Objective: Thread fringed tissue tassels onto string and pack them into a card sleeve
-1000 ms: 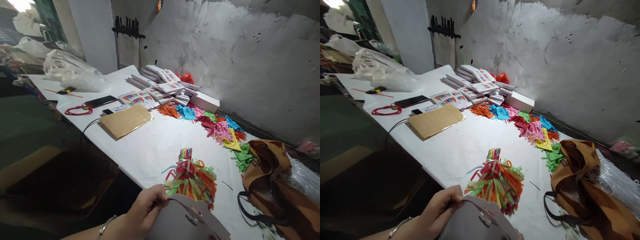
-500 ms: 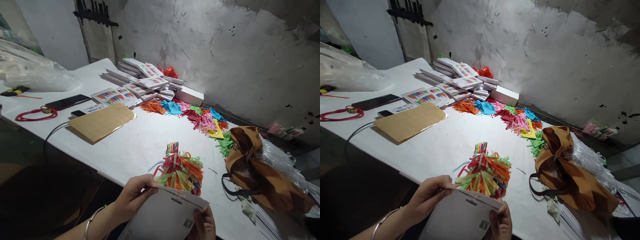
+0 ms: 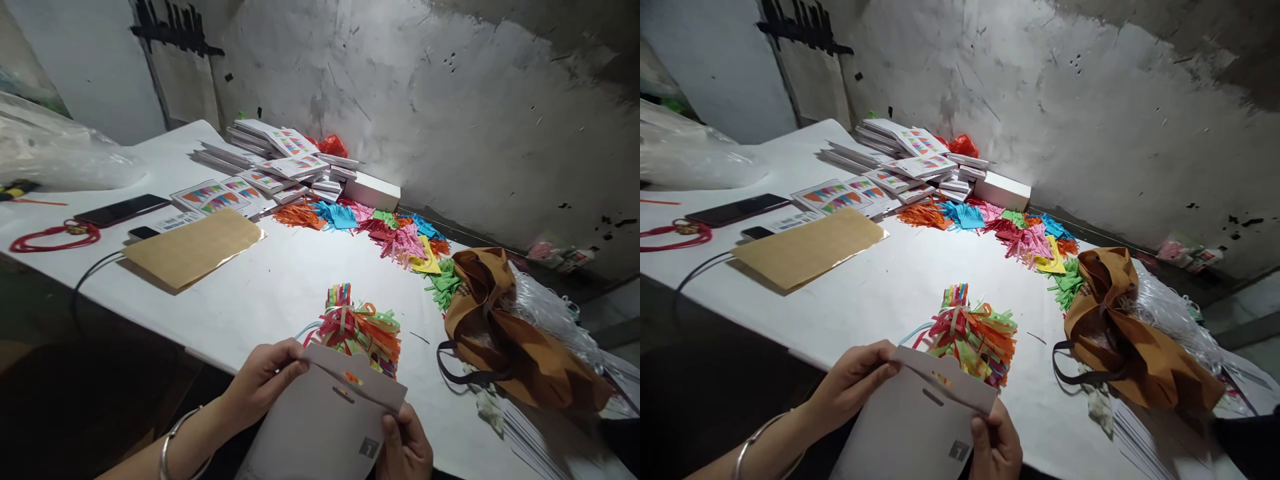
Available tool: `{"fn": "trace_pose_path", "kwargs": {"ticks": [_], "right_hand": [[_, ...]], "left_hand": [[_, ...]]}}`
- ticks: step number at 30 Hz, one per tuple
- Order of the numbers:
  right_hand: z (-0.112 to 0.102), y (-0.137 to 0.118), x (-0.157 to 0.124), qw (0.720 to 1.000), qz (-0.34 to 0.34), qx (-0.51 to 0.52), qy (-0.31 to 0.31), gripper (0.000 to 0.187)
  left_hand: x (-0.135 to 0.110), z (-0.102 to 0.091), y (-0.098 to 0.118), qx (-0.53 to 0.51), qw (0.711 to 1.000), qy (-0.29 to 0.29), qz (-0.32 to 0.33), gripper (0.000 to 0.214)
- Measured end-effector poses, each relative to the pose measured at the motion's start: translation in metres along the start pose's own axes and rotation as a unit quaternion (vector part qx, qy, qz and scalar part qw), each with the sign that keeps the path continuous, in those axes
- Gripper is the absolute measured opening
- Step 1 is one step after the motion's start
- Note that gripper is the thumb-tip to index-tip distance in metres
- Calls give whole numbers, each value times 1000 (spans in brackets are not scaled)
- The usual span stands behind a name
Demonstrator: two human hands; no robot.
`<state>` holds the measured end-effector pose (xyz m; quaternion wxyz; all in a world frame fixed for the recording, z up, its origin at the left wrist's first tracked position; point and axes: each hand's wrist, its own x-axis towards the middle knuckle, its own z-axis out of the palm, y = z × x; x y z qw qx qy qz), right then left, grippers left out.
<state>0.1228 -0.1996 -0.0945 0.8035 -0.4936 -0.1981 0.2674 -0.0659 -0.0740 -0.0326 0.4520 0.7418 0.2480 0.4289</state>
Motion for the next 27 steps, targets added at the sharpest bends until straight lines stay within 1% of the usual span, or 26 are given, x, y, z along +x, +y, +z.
{"fn": "trace_pose_path", "kwargs": {"ticks": [3, 5, 7, 10, 11, 13, 14, 15, 16, 17, 19, 20, 21, 22, 23, 24, 25, 26, 27], "right_hand": [[2, -4, 0, 1000, 1, -17, -14, 32], [6, -8, 0, 1000, 9, -12, -16, 32], [9, -13, 0, 1000, 5, -15, -10, 31], [9, -20, 1, 998, -9, -66, -6, 30], [6, -23, 3, 996, -6, -89, -14, 30], [0, -30, 9, 990, 10, -132, -53, 32], [-3, -35, 14, 985, 8, -153, -82, 32], [-6, -41, 21, 976, -5, -172, -134, 30], [-8, -48, 28, 962, -28, -183, -202, 26], [-9, -54, 36, 939, -56, -191, -279, 21], [-9, -68, 49, 880, -101, -206, -415, 18], [-8, -73, 53, 855, -109, -216, -459, 21], [-6, -77, 54, 838, -109, -229, -484, 24], [-5, -79, 53, 832, -113, -243, -486, 26], [-3, -80, 50, 834, -124, -254, -474, 27], [-2, -79, 45, 845, -144, -261, -445, 28], [-1, -77, 40, 858, -170, -267, -405, 29], [-1, -75, 36, 865, -201, -279, -366, 30], [0, -74, 33, 861, -231, -297, -342, 30]], "left_hand": [[1, -2, 1, 5, 1000, -13, -2, 32], [3, -5, 3, 25, 999, -17, 15, 33], [6, -9, 6, 51, 998, -30, 35, 29], [11, -16, 10, 53, 995, -74, 38, 19], [13, -19, 12, 40, 994, -96, 29, 19], [17, -23, 15, 7, 990, -143, 12, 21], [19, -26, 17, -6, 986, -168, 6, 23], [21, -27, 18, -16, 981, -195, 3, 25], [23, -29, 20, -23, 975, -221, 2, 27], [24, -31, 21, -25, 969, -245, 2, 28], [25, -33, 26, -23, 960, -279, 3, 34], [26, -35, 28, -17, 957, -290, 7, 38], [25, -35, 31, -7, 956, -294, 13, 39], [24, -36, 33, 7, 956, -291, 22, 39], [23, -35, 35, 21, 958, -283, 35, 37], [21, -34, 36, 35, 961, -271, 48, 33], [19, -32, 36, 49, 963, -258, 58, 30], [17, -29, 34, 60, 966, -244, 65, 27], [14, -25, 32, 65, 968, -231, 73, 24]]}}
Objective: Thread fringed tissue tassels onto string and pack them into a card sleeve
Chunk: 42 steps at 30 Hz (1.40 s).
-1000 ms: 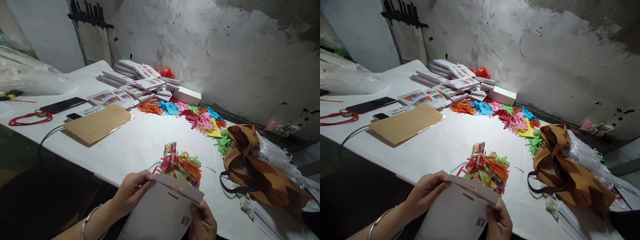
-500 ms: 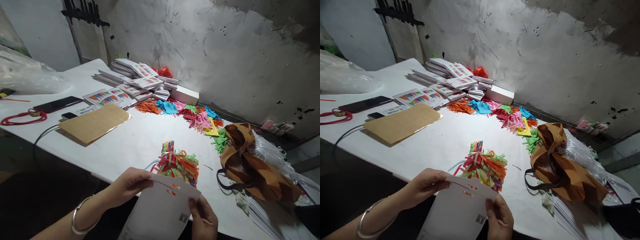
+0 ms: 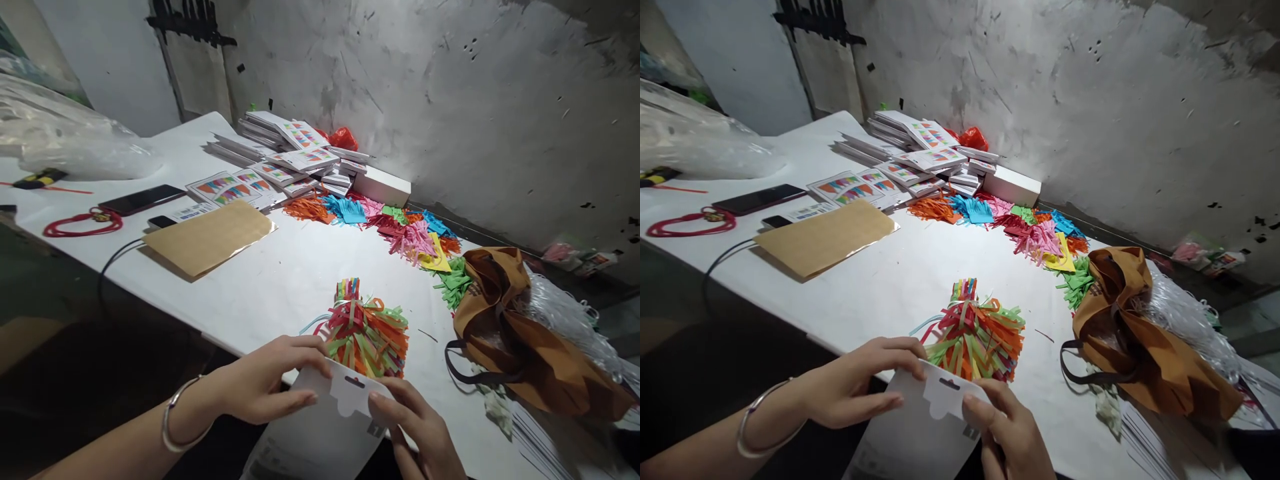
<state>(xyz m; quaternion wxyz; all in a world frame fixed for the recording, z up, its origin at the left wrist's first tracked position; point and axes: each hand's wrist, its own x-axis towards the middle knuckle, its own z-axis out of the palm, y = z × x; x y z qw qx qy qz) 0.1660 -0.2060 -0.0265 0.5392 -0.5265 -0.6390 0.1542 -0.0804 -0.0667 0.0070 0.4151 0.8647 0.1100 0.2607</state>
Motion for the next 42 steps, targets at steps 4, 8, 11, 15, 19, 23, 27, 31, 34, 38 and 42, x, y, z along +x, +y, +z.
{"fn": "trace_pose_path", "kwargs": {"ticks": [4, 8, 11, 15, 19, 23, 27, 31, 34, 38, 42], "right_hand": [[3, -1, 8, 977, -99, -162, -95, 10], [8, -6, 28, 950, -139, -240, -142, 20], [11, -7, 36, 934, -137, -246, -222, 47], [8, -1, 45, 917, -123, -251, -285, 46], [2, -1, 59, 926, -54, -192, -322, 34], [-2, -7, 70, 928, 15, -152, -340, 29], [-4, -8, 73, 926, 63, -139, -346, 29], [-3, -7, 74, 921, 85, -174, -337, 14], [-4, -6, 76, 920, 74, -198, -331, 7], [-5, -9, 79, 908, 72, -228, -343, 6], [-5, -15, 87, 890, 87, -269, -358, 18]], "left_hand": [[1, 23, -11, 1, 998, 49, 41, 24], [2, 40, -20, -39, 995, 66, 57, 33], [2, 47, -24, -117, 984, 132, -7, 37], [6, 50, -27, -155, 977, 116, -90, 26], [14, 45, -26, -133, 976, 93, -143, 37], [23, 40, -24, -70, 980, 88, -167, 38], [30, 36, -20, -47, 984, 78, -151, 34], [33, 35, -18, -41, 987, 61, -141, 33], [33, 36, -18, -44, 987, 60, -145, 35], [33, 37, -19, -57, 987, 48, -143, 34], [32, 38, -19, -72, 989, 35, -126, 34]]}}
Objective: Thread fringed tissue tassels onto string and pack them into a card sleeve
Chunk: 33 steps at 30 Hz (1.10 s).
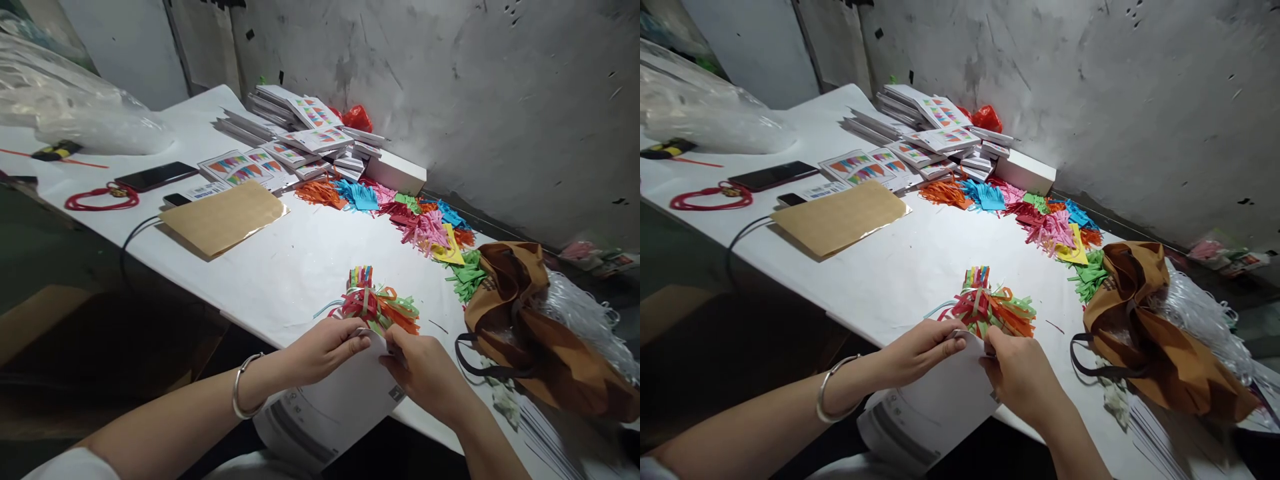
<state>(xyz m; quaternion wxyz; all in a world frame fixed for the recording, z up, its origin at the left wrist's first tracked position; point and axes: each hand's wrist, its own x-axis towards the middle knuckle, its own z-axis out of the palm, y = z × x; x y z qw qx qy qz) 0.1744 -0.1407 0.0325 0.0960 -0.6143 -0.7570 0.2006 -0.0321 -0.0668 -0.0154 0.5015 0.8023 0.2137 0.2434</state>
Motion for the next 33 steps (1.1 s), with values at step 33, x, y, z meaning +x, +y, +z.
{"fn": "trace_pose_path", "kwargs": {"ticks": [33], "right_hand": [[7, 7, -2, 997, -35, 61, -13, 23]], "left_hand": [[1, 0, -5, 44, 999, 23, -14, 43]]}}
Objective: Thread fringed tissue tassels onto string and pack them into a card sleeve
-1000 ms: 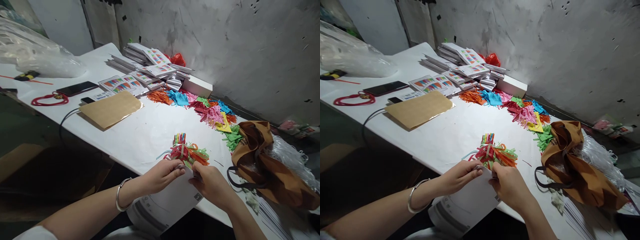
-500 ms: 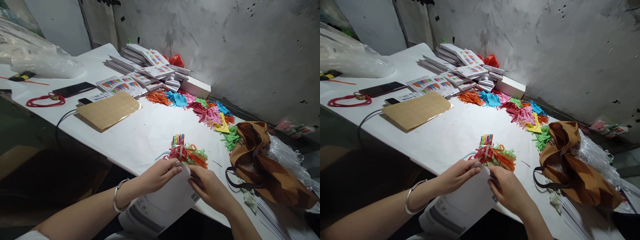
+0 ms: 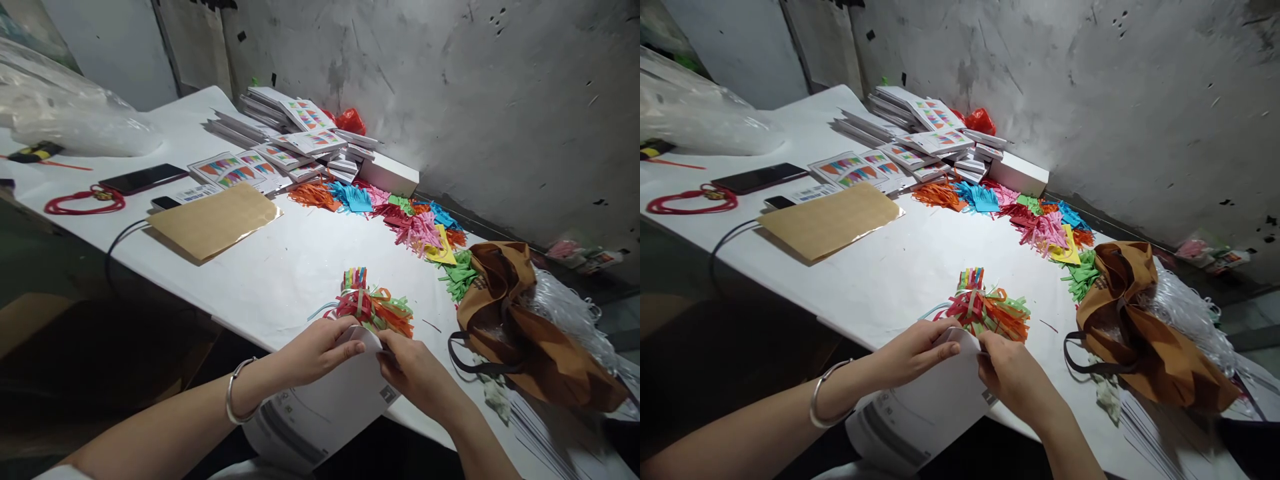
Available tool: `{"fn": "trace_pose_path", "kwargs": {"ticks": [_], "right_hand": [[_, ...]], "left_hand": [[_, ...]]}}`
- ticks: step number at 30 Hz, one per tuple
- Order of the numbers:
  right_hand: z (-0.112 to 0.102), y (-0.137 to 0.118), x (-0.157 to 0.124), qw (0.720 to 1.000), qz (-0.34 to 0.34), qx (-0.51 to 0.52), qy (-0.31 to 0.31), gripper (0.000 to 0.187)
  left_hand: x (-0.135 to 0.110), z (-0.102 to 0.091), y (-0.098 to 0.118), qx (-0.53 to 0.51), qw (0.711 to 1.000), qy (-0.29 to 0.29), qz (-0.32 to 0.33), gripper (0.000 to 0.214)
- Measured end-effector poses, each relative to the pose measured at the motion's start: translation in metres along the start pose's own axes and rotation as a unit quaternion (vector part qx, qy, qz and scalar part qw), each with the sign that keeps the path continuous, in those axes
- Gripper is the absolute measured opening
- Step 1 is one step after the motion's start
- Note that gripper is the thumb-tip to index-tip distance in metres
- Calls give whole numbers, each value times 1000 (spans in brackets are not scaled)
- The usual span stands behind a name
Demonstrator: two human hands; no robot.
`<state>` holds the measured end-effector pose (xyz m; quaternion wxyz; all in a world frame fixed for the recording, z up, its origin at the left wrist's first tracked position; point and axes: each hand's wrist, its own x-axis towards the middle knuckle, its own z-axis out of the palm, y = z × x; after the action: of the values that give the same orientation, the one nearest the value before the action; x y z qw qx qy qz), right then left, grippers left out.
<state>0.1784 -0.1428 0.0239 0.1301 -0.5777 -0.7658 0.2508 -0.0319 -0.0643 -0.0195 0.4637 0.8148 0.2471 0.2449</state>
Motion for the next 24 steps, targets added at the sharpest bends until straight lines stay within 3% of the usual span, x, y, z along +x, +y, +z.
{"fn": "trace_pose_path", "kwargs": {"ticks": [10, 16, 20, 24], "right_hand": [[3, 4, 1, 1000, 4, -14, 6, 10], [7, 6, 3, 1000, 3, -2, 2, 16], [5, 2, 5, 1000, -3, 22, -19, 20], [-1, 1, 4, 995, -4, 86, -48, 10]], "left_hand": [[1, 3, -3, -17, 1000, 3, 3, 42], [-2, 5, -2, -22, 1000, 1, -4, 36], [-2, 4, 1, -30, 1000, -7, 0, 30], [-5, 5, -1, -58, 998, 12, 3, 30]]}}
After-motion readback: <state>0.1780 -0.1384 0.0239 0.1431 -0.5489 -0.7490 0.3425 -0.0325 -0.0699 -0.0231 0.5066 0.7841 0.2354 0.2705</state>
